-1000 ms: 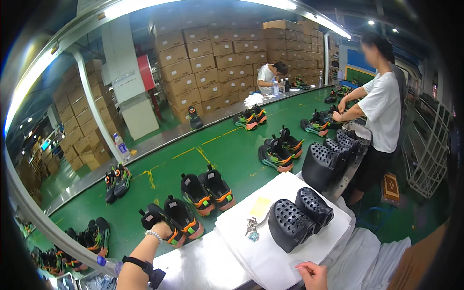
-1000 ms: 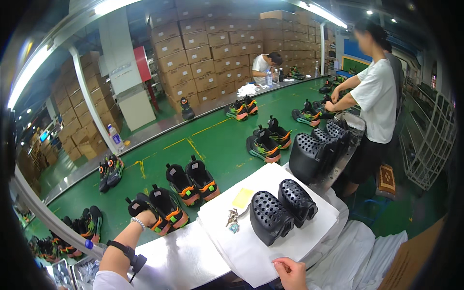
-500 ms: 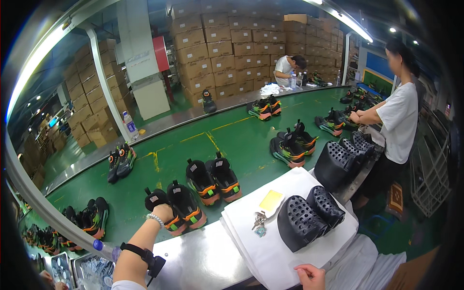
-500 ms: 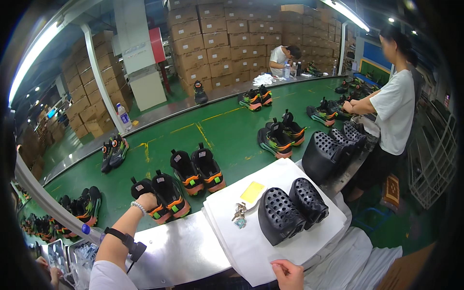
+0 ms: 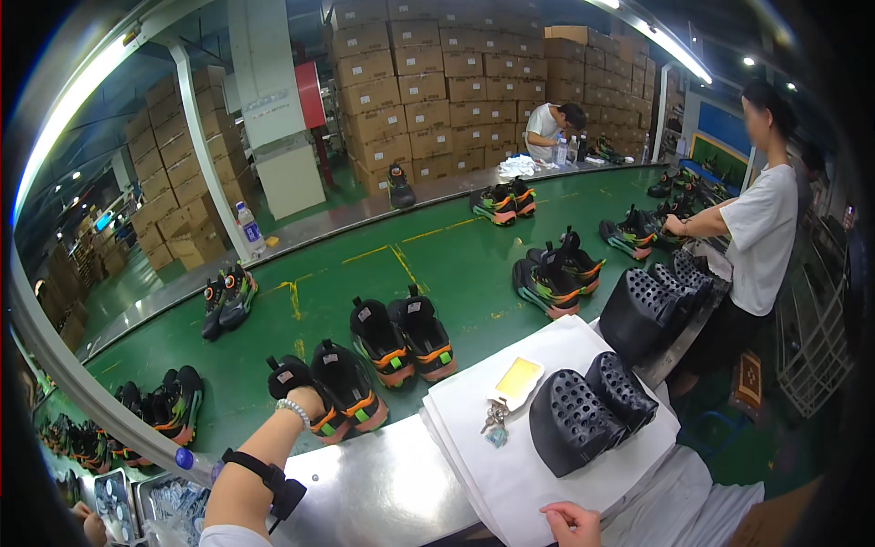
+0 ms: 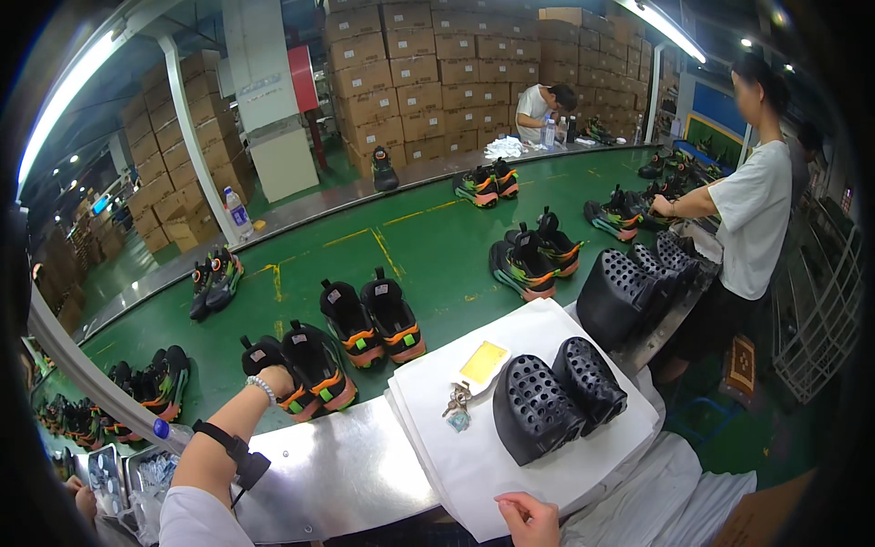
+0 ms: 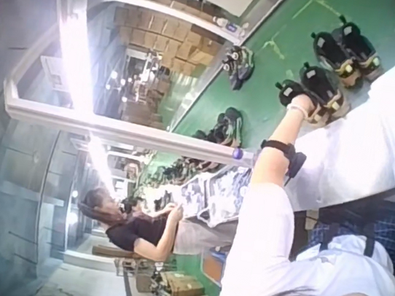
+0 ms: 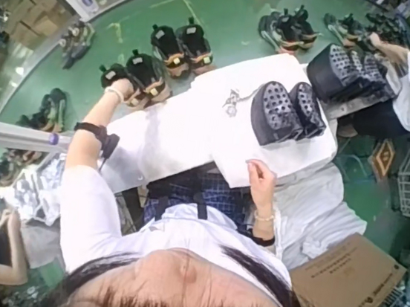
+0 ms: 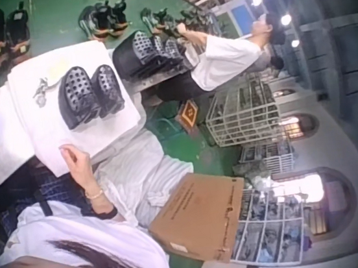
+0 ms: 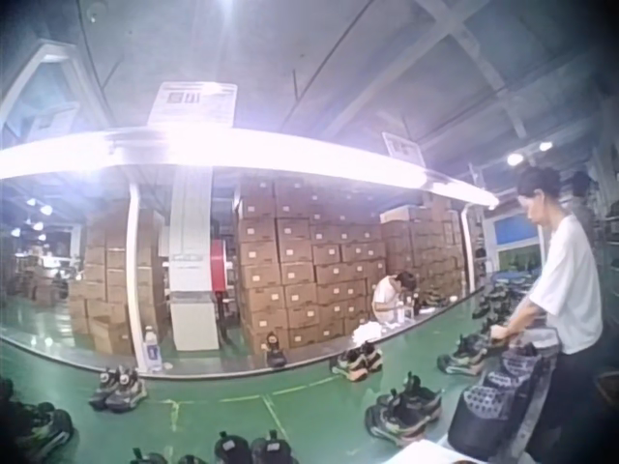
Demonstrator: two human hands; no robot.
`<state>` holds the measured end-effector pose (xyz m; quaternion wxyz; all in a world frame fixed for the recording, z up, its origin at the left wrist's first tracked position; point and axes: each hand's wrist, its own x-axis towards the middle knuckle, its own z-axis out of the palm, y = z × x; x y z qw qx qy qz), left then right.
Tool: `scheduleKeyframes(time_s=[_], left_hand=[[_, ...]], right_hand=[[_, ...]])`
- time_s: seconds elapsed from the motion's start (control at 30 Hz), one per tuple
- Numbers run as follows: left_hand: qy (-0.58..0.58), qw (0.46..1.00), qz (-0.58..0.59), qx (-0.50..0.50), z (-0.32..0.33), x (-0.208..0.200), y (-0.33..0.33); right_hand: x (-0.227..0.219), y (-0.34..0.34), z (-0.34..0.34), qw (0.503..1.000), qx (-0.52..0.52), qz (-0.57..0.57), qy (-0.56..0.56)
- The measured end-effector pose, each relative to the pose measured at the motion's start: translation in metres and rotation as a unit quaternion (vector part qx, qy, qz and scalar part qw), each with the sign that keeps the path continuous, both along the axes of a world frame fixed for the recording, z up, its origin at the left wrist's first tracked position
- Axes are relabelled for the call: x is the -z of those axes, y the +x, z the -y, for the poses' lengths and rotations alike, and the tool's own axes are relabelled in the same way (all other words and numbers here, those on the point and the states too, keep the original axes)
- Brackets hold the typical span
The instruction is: Inspecting and sorting shoe components at a manufacturing workstation.
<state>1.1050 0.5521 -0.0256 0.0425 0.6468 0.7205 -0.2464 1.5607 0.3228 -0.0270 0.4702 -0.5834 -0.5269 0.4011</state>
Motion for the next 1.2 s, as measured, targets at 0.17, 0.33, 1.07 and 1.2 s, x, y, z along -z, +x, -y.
scheduleKeyframes(time_s=[0.17,0.33,1.07,1.2], left_hand=[[-0.049,0.997,0.002,0.053,-0.014,0.003,-0.014],[-0.04,0.994,0.053,0.082,-0.028,0.007,-0.009],[-0.109,0.982,0.043,0.146,-0.061,0.004,0.038],[-0.122,0.979,0.007,0.165,-0.064,0.009,0.041]], right_hand=[[-0.002,-0.001,-0.001,1.0,-0.005,-0.016,0.001],[0.0,-0.004,-0.001,0.998,-0.027,-0.037,-0.042],[-0.007,-0.007,-0.009,0.998,-0.035,-0.045,-0.004],[0.001,-0.007,-0.01,0.996,-0.026,-0.086,-0.017]])
